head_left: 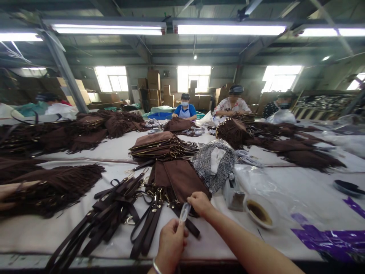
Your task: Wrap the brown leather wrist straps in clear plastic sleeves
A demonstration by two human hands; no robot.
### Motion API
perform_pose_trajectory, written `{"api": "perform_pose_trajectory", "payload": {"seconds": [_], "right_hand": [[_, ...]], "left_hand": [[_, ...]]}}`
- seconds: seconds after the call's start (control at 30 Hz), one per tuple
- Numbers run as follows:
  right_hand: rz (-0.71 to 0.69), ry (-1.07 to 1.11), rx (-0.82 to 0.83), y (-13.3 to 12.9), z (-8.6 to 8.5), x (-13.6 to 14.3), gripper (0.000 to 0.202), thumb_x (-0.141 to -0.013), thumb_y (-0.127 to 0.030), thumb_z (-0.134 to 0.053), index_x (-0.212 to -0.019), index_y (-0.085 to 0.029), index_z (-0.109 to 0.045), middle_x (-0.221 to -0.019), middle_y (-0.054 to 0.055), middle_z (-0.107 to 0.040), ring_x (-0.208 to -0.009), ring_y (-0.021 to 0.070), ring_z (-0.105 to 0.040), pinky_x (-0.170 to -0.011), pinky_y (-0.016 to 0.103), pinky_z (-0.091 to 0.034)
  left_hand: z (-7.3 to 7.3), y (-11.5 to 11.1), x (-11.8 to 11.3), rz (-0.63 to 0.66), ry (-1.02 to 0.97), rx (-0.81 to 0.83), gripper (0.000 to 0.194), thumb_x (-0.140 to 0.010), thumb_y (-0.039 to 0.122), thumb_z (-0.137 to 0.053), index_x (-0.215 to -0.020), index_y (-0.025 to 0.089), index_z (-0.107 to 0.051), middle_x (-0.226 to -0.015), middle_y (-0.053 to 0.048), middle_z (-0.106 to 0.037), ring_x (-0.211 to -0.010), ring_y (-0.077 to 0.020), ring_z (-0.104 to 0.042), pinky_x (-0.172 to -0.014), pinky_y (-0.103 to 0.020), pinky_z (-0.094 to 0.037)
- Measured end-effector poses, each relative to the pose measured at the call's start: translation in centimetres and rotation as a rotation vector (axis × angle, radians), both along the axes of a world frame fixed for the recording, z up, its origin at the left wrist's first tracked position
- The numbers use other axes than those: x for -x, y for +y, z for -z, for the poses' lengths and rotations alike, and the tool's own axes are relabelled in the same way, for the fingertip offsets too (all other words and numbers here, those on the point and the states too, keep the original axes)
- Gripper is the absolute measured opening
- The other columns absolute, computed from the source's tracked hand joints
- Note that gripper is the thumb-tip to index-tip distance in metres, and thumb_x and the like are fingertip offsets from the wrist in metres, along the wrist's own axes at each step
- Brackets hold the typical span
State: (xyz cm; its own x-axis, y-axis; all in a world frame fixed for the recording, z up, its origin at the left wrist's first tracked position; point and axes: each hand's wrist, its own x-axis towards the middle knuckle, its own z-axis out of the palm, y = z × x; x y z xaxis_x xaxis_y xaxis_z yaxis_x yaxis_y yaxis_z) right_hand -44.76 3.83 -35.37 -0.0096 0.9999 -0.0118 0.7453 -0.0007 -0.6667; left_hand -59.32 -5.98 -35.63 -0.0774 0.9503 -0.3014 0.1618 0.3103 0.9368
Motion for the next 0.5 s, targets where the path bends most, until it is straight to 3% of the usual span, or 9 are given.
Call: {"api": "perform_pose_trajectory", "payload": {"seconds": [0.1,0.2,0.37,0.5], "right_hand": [[0.039,0.076,-0.019,0.3,-0.1,-0.8,0.027,-0.083,-0.024,-0.049,-0.063,-0.015,-0.064,-0.060,0.002,-0.063,-0.062,0.0144,-0.056,-0.057,0.024,-0.034],[-0.026,0.164,-0.069,-0.4,-0.8,-0.9,0.029,-0.086,-0.030,-0.046,-0.069,-0.017,-0.065,-0.068,0.001,-0.065,-0.069,0.0143,-0.057,-0.062,0.023,-0.037],[-0.172,0.288,-0.029,-1.8,-1.1,-0.3,0.027,-0.083,-0.037,-0.055,-0.075,-0.016,-0.069,-0.073,0.002,-0.067,-0.070,0.0144,-0.059,-0.063,0.023,-0.042],[-0.266,0.359,0.076,-1.3,-0.5,-0.6,0.020,-0.078,-0.027,-0.059,-0.087,-0.014,-0.071,-0.073,0.002,-0.070,-0.064,0.0126,-0.059,-0.057,0.021,-0.044]], "left_hand": [[0.1,-0.2,-0.1,-0.018,0.021,-0.005,0.030,-0.078,0.047,-0.052,-0.064,0.020,-0.050,-0.055,0.001,-0.057,-0.041,-0.0104,-0.049,-0.037,-0.020,-0.030],[-0.1,-0.3,-0.2,-0.028,-0.058,0.024,0.027,-0.080,0.041,-0.053,-0.065,0.019,-0.050,-0.055,0.001,-0.057,-0.040,-0.0091,-0.047,-0.036,-0.018,-0.030],[-0.9,0.4,0.4,-0.120,-0.593,0.274,0.013,-0.082,0.024,-0.055,-0.075,0.014,-0.054,-0.060,0.002,-0.056,-0.040,-0.0023,-0.041,-0.037,-0.012,-0.028],[-1.5,1.2,1.6,-0.169,-0.961,0.554,0.015,-0.089,0.018,-0.047,-0.076,0.013,-0.050,-0.056,0.006,-0.049,-0.033,0.0022,-0.032,-0.035,-0.008,-0.020]]}}
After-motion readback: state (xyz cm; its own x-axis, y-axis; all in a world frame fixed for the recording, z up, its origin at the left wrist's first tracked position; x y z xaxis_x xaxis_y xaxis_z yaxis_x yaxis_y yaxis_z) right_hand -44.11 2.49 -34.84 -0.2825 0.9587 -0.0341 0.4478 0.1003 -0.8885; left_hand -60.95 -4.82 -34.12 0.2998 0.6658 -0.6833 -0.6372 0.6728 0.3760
